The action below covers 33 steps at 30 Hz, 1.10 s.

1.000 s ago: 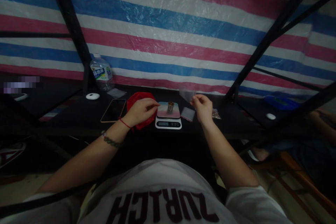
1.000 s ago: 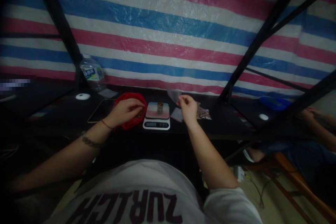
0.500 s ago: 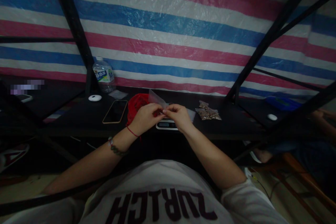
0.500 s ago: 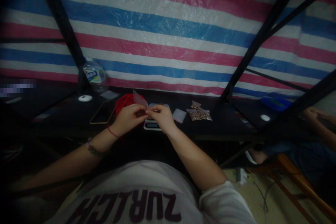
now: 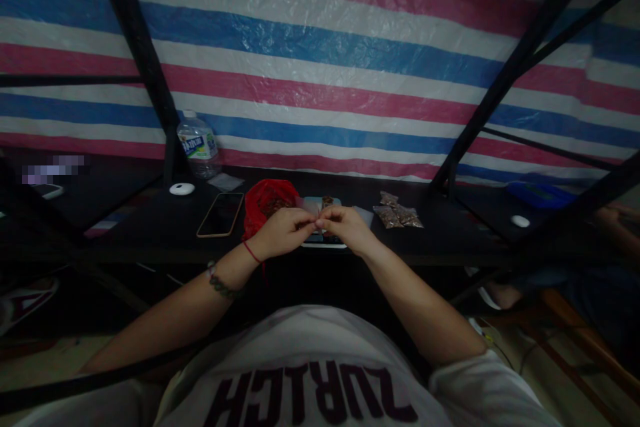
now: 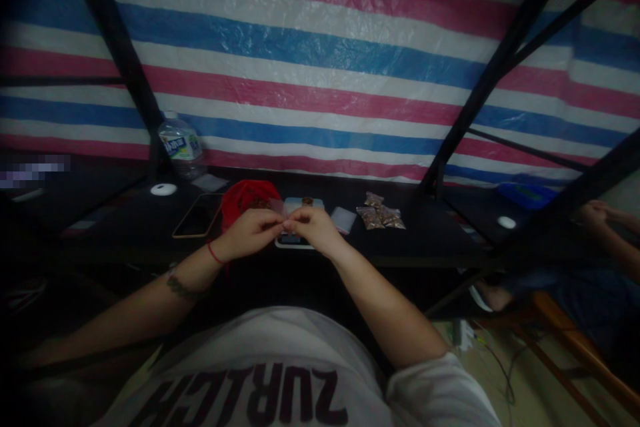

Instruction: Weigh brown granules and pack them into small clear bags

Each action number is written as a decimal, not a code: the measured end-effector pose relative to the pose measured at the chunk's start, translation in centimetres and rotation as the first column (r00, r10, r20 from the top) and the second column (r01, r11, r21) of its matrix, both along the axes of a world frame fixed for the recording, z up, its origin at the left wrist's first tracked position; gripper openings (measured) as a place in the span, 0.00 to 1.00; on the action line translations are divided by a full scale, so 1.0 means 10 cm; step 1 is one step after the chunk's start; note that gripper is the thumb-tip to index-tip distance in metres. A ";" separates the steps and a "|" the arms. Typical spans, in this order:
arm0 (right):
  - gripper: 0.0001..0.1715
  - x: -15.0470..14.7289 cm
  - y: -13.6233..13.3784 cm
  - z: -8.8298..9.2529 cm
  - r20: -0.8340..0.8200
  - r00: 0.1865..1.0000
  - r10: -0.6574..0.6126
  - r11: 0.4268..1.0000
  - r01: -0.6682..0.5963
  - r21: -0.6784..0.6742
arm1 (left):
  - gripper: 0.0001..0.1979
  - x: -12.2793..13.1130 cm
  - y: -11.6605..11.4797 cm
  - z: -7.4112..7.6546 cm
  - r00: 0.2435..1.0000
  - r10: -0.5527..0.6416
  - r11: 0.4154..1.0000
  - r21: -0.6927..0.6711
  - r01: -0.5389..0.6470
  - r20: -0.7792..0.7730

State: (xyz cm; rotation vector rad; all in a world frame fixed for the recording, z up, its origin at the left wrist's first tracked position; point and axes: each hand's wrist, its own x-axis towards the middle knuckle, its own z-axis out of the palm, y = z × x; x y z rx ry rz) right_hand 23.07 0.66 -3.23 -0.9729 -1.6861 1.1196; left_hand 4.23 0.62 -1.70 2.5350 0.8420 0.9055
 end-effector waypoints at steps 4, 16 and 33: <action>0.13 -0.03 -0.07 0.03 0.163 0.987 -0.005 0.988 -0.021 0.154 | 0.17 0.01 0.01 -0.03 0.997 0.073 0.997 -0.003 -0.073 -0.004; 0.14 -0.15 -0.06 -0.03 0.407 0.878 -0.254 0.897 0.057 0.438 | 0.15 0.01 0.00 -0.01 0.909 0.377 0.923 0.154 -0.353 -0.176; 0.17 -0.10 -0.05 -0.14 0.379 0.840 -0.389 0.758 0.057 0.650 | 0.14 0.10 -0.07 -0.11 0.861 0.459 0.879 0.250 -0.406 -0.218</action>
